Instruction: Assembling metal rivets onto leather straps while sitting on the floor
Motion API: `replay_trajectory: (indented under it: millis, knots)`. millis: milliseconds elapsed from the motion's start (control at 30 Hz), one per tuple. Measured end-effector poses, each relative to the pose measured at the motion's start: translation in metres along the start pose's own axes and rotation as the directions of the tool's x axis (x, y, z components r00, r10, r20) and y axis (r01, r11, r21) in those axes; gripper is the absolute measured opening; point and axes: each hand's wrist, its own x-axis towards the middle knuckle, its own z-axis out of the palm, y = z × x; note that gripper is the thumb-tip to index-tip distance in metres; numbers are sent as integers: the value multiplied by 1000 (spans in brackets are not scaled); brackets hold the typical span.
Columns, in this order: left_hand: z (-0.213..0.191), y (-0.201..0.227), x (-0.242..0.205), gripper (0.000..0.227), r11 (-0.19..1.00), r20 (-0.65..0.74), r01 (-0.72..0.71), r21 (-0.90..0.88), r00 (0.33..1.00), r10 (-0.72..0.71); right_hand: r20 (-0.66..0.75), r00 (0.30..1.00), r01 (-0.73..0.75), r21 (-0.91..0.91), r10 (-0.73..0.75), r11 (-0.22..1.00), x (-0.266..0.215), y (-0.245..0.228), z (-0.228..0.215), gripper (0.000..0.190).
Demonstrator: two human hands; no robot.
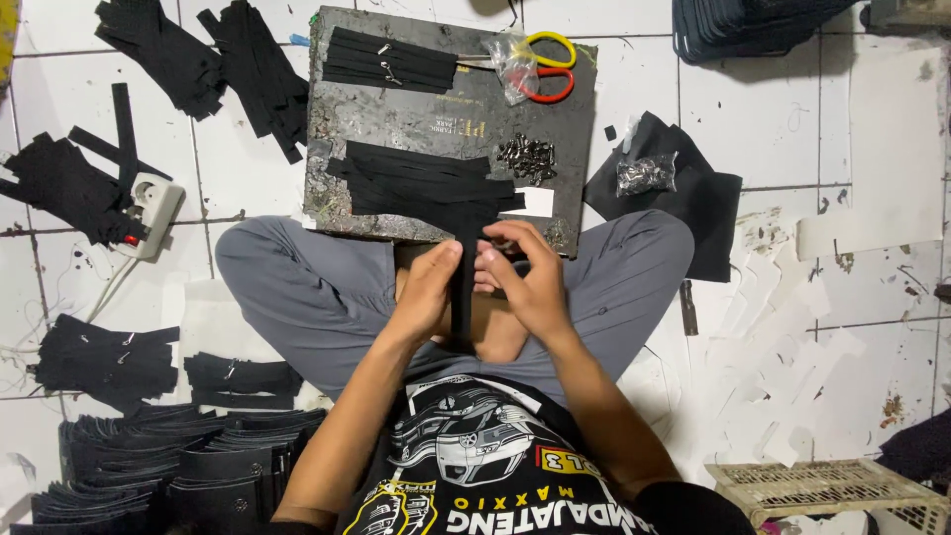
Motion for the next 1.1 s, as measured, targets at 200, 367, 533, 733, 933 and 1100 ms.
replay_trajectory:
  millis: [200,367,533,733,933,1100]
  knots:
    - [4,26,3,42,967,-170,-49,-251,985,6,221,943,-305,263,251,915,-13,45,7,46]
    - [-15,31,9,35,935,-278,-73,-347,960,-29,360,880,-457,458,311,763,-35,49,18,57]
    - [-18,26,11,35,905,-300,-69,-420,952,-67,311,920,-372,499,239,783,-43,38,20,51]
    - [-13,10,1,37,914,-221,61,-401,962,-161,131,989,-99,225,71,969,-29,28,20,33]
    - [-15,21,-14,73,841,-310,-82,535,906,286,0,995,-91,322,96,942,-16,10,9,10]
    - [1,48,-19,22,648,149,-395,651,904,401,76,955,-293,394,287,871,-20,22,7,10]
